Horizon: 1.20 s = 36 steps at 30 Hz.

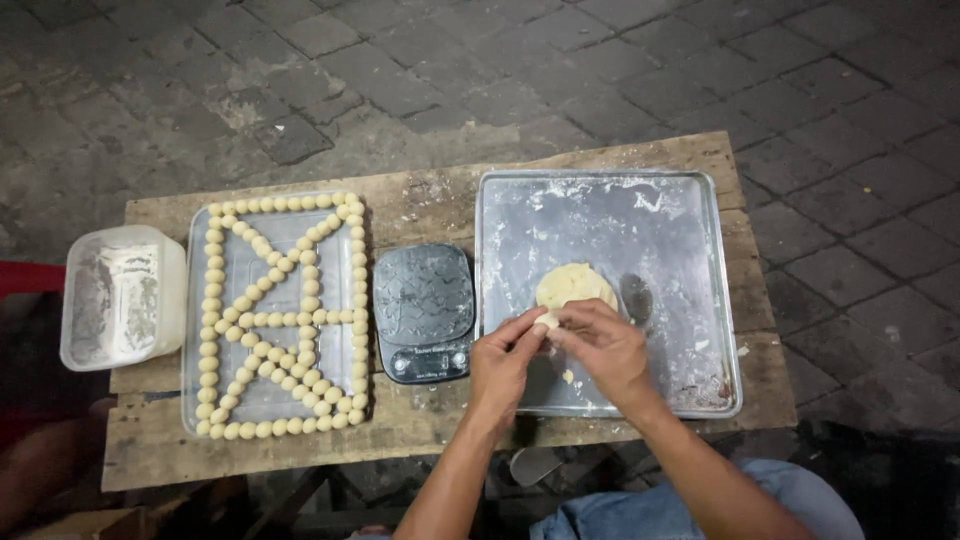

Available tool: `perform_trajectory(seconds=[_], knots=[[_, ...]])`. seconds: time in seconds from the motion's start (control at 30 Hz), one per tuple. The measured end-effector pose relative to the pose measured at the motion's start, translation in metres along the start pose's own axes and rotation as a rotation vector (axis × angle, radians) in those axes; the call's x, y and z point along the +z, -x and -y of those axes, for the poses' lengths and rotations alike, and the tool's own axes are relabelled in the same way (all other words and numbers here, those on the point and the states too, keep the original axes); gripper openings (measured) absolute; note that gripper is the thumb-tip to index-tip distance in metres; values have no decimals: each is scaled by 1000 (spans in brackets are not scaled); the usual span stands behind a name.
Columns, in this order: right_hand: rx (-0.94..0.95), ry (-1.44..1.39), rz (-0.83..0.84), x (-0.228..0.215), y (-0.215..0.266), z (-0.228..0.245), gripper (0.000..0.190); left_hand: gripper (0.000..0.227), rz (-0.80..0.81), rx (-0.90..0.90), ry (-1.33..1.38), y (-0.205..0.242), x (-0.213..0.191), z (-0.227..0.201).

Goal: The person tears small pieces of dough from a larger mass, weighs them on a digital scale, rolls them into uniform balls by hand, and arranges them in a geometric pattern on a metal tray. The process is repeated continuously throughout the clip.

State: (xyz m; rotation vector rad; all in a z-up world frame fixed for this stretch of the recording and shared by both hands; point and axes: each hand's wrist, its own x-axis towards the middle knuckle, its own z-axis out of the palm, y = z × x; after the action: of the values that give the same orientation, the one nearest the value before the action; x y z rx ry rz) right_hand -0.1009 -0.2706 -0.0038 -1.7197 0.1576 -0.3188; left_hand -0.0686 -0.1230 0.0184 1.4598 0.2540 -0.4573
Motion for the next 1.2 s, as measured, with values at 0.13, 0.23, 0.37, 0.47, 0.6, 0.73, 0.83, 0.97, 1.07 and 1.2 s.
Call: perform_trajectory(seconds=[0.13, 0.23, 0.37, 0.47, 0.6, 0.73, 0.83, 0.97, 1.07, 1.2], knots=[[322, -289, -74, -6, 2, -24, 39, 32, 40, 81, 28, -2, 0, 6], [328, -363, -26, -12, 1, -31, 25, 33, 78, -59, 256, -11, -5, 24], [265, -422, 72, -19, 1, -31, 16, 22, 170, -238, 495, -18, -12, 35], [317, -435, 47, -13, 4, -23, 40, 22, 187, -266, 476, -13, -11, 26], [158, -389, 95, -11, 4, -24, 37, 27, 178, -255, 390, -2, -3, 4], [-242, -2, -20, -11, 5, -8, 28, 33, 178, -71, 188, 5, -1, -10], [-405, 245, -59, -8, 6, 2, 20, 28, 160, 47, 95, 6, 0, 0], [-383, 203, -5, 0, -1, 16, 24, 33, 63, 44, 183, 3, -3, 3], [-101, -56, 70, -9, -3, 15, 20, 40, 51, 42, 266, -2, -6, 3], [55, -182, 25, -12, -1, 0, 20, 31, 98, 61, 227, -10, -11, 8]])
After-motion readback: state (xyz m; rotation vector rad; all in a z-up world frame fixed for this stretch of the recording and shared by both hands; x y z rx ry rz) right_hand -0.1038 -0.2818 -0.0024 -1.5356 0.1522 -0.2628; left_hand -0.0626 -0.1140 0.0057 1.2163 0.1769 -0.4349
